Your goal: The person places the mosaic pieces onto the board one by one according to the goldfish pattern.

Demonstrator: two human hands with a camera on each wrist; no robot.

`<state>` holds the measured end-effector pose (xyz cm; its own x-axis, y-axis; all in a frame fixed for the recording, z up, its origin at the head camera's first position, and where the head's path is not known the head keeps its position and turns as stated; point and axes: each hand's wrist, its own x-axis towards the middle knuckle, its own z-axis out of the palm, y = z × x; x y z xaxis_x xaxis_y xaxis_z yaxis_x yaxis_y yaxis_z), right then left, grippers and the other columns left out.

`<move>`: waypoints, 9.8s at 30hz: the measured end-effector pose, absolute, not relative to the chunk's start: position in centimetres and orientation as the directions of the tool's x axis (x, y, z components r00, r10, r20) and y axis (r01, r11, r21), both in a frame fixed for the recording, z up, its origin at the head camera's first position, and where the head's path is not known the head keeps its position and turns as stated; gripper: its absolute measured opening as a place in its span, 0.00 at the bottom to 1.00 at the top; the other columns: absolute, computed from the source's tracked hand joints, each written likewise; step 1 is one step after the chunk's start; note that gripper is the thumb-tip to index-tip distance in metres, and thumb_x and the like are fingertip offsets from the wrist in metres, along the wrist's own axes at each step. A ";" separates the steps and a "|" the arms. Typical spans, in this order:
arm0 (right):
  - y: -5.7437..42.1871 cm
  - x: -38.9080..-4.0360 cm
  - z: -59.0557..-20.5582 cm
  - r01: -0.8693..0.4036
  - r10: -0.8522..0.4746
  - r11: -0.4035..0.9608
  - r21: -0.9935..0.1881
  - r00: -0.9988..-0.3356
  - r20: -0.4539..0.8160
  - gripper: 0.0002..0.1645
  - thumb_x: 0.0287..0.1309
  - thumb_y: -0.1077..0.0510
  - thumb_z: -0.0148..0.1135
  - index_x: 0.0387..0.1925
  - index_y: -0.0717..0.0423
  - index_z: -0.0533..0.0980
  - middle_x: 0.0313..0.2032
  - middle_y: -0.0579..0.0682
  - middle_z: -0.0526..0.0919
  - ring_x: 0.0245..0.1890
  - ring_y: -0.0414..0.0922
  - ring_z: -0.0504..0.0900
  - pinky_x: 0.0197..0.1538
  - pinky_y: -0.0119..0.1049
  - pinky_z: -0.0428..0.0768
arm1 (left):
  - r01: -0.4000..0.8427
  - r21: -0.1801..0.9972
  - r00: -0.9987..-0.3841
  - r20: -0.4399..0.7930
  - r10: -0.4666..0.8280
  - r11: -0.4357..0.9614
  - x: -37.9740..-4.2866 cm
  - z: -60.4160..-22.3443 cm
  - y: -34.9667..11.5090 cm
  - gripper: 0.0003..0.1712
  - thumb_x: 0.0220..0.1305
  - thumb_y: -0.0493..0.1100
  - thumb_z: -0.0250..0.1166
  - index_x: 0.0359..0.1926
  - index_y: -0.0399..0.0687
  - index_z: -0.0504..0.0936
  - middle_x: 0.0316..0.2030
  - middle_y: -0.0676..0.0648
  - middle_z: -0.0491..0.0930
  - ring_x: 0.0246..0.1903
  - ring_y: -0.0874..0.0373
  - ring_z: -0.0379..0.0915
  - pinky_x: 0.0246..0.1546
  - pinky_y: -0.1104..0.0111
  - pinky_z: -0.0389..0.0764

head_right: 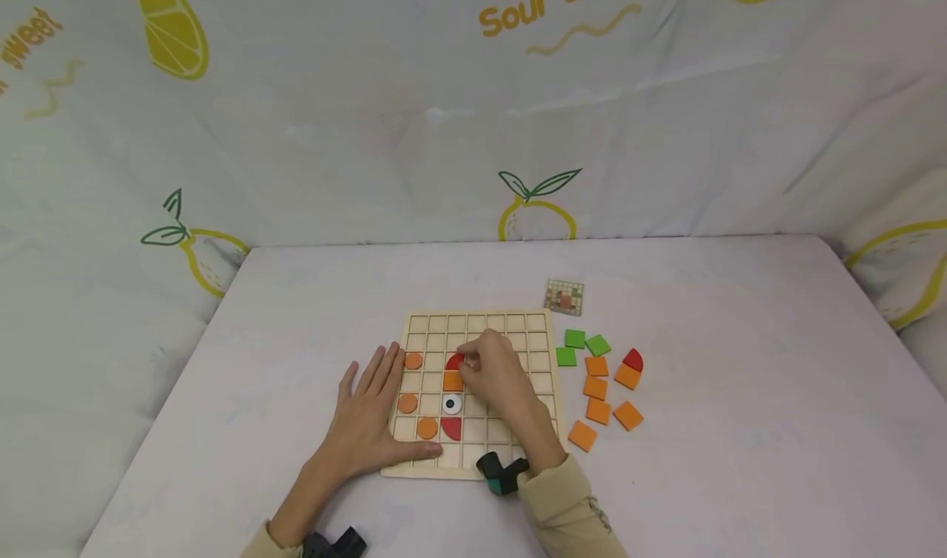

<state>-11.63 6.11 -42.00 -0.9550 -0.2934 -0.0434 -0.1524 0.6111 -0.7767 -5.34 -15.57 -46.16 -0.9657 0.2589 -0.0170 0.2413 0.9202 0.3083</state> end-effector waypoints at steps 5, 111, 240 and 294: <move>5.9 -11.5 -41.9 -0.163 -0.288 0.627 -0.762 -0.957 -0.032 0.15 0.58 0.71 0.63 0.46 0.68 0.86 0.31 0.54 0.79 0.29 0.42 0.72 0.31 0.28 0.71 | 0.254 0.308 -0.964 0.001 0.267 0.917 -5.3 -46.1 -15.6 0.83 0.39 0.90 0.61 0.82 0.42 0.43 0.83 0.45 0.40 0.84 0.48 0.35 0.78 0.40 0.38; 19.9 -5.3 -40.3 -0.231 -0.331 0.821 -0.522 -0.937 -0.107 0.16 0.45 0.60 0.79 0.40 0.54 0.88 0.25 0.42 0.72 0.21 0.35 0.64 0.24 0.27 0.64 | 0.250 0.316 -0.966 0.011 0.260 0.915 -5.4 -46.1 -15.5 0.83 0.37 0.85 0.66 0.82 0.42 0.44 0.83 0.44 0.40 0.84 0.48 0.35 0.78 0.39 0.38; 8.7 -10.0 -40.3 -0.248 -0.412 0.700 -0.670 -0.906 -0.094 0.18 0.53 0.62 0.76 0.48 0.56 0.86 0.42 0.51 0.84 0.30 0.39 0.71 0.33 0.30 0.72 | 0.259 0.300 -0.963 0.014 0.268 0.918 -5.7 -46.3 -15.6 0.82 0.37 0.87 0.65 0.82 0.42 0.46 0.83 0.46 0.43 0.83 0.48 0.37 0.77 0.39 0.40; 21.2 -9.8 -40.0 -0.181 -0.273 0.789 -0.587 -0.959 -0.071 0.25 0.57 0.56 0.75 0.54 0.63 0.83 0.49 0.61 0.84 0.33 0.43 0.78 0.31 0.31 0.76 | 0.272 0.315 -0.961 0.034 0.276 0.909 -5.6 -46.4 -15.7 0.82 0.38 0.91 0.59 0.82 0.42 0.46 0.83 0.46 0.44 0.83 0.47 0.38 0.77 0.38 0.40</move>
<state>-9.85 21.22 -39.97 -0.9593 -0.2731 -0.0714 -0.1808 0.7888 -0.5874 -5.58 -15.71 -46.39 -0.9606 0.2760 0.0338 0.2724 0.9092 0.3150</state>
